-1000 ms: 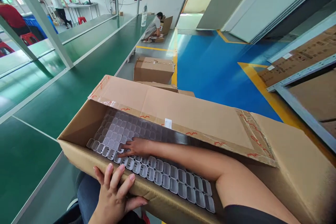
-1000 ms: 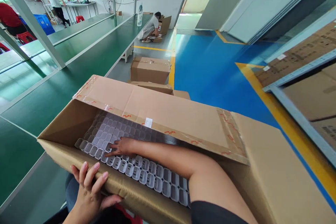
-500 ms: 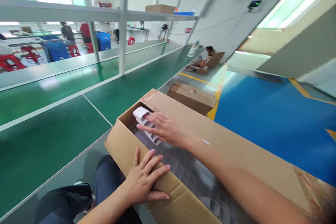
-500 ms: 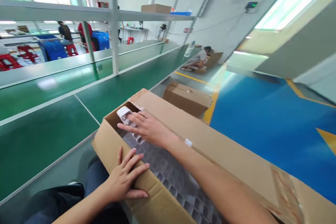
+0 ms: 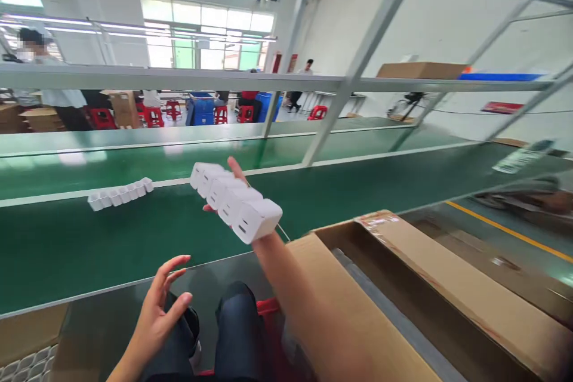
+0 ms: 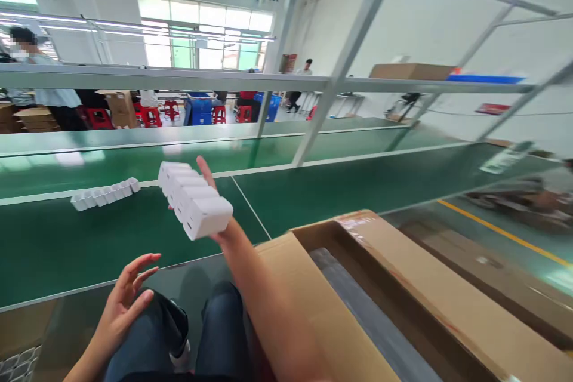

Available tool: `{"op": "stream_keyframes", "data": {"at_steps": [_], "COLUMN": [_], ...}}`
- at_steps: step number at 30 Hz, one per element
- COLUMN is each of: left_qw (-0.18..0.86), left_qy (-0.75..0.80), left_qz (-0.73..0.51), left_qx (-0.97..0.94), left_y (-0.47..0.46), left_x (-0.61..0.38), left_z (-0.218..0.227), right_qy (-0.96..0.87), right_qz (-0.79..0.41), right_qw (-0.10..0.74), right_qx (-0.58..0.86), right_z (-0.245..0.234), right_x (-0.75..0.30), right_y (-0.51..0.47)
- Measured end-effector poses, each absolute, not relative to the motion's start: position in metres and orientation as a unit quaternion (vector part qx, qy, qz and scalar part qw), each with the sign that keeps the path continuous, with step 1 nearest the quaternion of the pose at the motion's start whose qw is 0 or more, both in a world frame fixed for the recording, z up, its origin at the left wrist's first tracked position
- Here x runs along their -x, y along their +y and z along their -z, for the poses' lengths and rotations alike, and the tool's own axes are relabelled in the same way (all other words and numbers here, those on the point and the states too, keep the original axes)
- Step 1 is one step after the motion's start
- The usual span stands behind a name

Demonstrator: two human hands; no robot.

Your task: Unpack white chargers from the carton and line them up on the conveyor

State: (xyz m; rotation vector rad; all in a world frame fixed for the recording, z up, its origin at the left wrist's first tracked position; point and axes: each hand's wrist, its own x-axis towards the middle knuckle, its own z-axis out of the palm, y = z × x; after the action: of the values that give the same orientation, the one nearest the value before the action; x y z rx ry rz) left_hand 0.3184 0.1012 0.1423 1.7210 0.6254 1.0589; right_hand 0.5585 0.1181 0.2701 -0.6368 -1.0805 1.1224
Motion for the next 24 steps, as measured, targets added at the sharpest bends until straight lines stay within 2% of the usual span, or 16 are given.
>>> {"op": "stream_keyframes", "data": {"at_steps": [5,9,13,16,20,24], "left_qw": [0.423,0.39,0.38,0.413,0.476,0.494], "left_qy": [0.32,0.286,0.218,0.153,0.139,0.166], "left_qz": [-0.541,-0.53,-0.454,-0.403,-0.414,-0.411], "left_qx": [-0.653,-0.696,-0.776,-0.803,-0.763,-0.748], "left_y": [0.094,0.095,0.105,0.108,0.101,0.091], "left_x": [-0.266,-0.249,-0.235,-0.238,-0.251,-0.259], "left_z": [-0.151,-0.163,-0.177,-0.186,-0.188,-0.187], "right_qy": [-0.288,-0.218,-0.172,-0.157,-0.15,-0.131], "right_qz": [-0.699,-0.775,-0.812,-0.823,-0.824,-0.824], "right_qw": [0.639,0.582,0.546,0.535,0.534,0.536], "right_qx": [0.143,0.113,0.114,0.108,0.112,0.126], "right_z": [-0.199,-0.163,-0.149,-0.142,-0.134,-0.135], "right_x": [-0.451,-0.415,-0.407,-0.408,-0.412,-0.417], "right_y": [0.098,0.065,0.043,0.032,0.025,0.02]}}
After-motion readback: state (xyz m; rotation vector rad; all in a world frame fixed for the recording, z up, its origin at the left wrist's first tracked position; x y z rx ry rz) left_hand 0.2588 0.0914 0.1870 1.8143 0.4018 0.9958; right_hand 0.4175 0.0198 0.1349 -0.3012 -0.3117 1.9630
